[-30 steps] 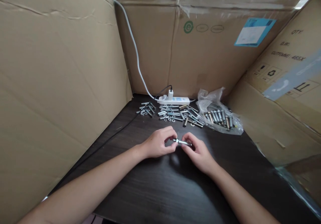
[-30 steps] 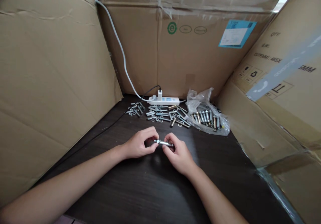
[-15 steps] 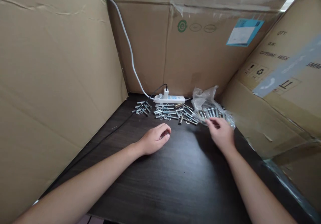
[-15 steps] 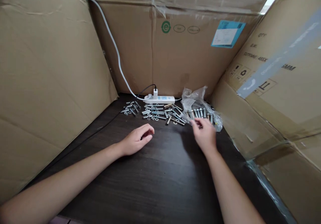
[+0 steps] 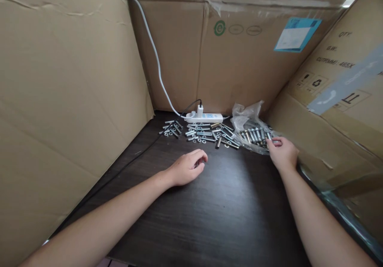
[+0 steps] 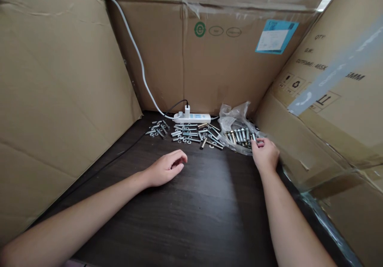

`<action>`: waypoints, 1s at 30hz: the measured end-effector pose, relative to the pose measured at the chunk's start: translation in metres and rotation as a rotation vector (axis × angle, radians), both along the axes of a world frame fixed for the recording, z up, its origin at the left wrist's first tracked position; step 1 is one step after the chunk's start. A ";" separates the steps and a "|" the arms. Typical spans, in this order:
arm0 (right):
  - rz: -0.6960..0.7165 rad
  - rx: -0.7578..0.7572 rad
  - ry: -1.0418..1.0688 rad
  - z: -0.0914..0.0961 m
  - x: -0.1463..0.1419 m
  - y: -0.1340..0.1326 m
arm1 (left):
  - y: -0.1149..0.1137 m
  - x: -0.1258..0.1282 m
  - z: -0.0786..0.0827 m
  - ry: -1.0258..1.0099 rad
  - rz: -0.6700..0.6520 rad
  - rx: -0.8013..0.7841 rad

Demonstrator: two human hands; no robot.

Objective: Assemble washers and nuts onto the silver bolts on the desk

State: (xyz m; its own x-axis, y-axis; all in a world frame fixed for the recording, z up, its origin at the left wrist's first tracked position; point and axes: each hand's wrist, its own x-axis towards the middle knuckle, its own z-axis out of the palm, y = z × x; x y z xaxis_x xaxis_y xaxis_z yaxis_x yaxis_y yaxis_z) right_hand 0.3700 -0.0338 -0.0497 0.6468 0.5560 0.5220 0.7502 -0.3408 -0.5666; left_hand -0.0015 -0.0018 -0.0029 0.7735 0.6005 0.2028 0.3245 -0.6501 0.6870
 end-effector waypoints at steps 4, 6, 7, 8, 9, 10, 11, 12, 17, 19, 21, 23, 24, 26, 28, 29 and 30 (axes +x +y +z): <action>0.028 -0.002 -0.015 0.001 0.000 -0.001 | 0.001 0.000 0.001 0.005 -0.007 0.004; 0.040 -0.003 -0.026 0.001 -0.002 -0.002 | 0.001 0.000 0.000 0.008 -0.005 0.007; 0.044 -0.003 -0.033 0.002 -0.002 -0.002 | 0.001 0.000 0.000 0.009 -0.004 0.009; 0.047 -0.003 -0.040 0.002 -0.003 -0.003 | 0.002 -0.001 0.000 0.011 -0.003 0.011; 0.049 -0.002 -0.048 0.003 -0.004 -0.003 | 0.002 -0.001 0.000 0.012 -0.002 0.014; 0.051 -0.001 -0.054 0.004 -0.004 -0.003 | 0.002 -0.001 0.000 0.012 0.001 0.017; 0.051 0.001 -0.061 0.004 -0.005 -0.003 | 0.003 -0.001 0.000 0.015 0.004 0.022; 0.049 0.005 -0.068 0.005 -0.005 -0.004 | 0.004 -0.002 -0.001 0.018 0.007 0.031; 0.059 0.050 -0.105 0.011 -0.015 -0.007 | 0.023 -0.007 -0.003 0.020 0.094 0.169; 0.119 0.079 -0.146 0.014 -0.023 -0.008 | 0.036 -0.012 -0.004 0.044 0.188 0.223; 0.208 0.091 -0.216 0.018 -0.036 -0.008 | 0.048 -0.017 -0.006 0.072 0.290 0.246; 0.314 0.076 -0.282 0.021 -0.052 -0.007 | 0.055 -0.022 -0.008 0.106 0.353 0.271; 0.379 0.059 -0.303 0.022 -0.061 -0.006 | 0.057 -0.024 -0.009 0.121 0.368 0.284; 0.493 0.031 -0.327 0.025 -0.080 -0.005 | 0.058 -0.024 -0.012 0.132 0.377 0.295; 0.592 0.006 -0.361 0.026 -0.099 -0.001 | 0.058 -0.021 -0.015 0.142 0.383 0.305; 0.629 -0.014 -0.389 0.026 -0.109 0.002 | 0.057 -0.019 -0.017 0.152 0.391 0.315; 0.649 -0.035 -0.420 0.026 -0.117 0.005 | 0.057 -0.017 -0.018 0.160 0.400 0.324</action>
State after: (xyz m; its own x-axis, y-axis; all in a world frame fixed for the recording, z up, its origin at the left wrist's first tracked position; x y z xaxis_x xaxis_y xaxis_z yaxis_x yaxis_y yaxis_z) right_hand 0.2527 -0.0283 -0.0241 -0.0629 0.7767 0.6267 0.9554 0.2284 -0.1871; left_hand -0.0182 0.0552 -0.0213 0.5335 0.7809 0.3250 0.6744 -0.6246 0.3937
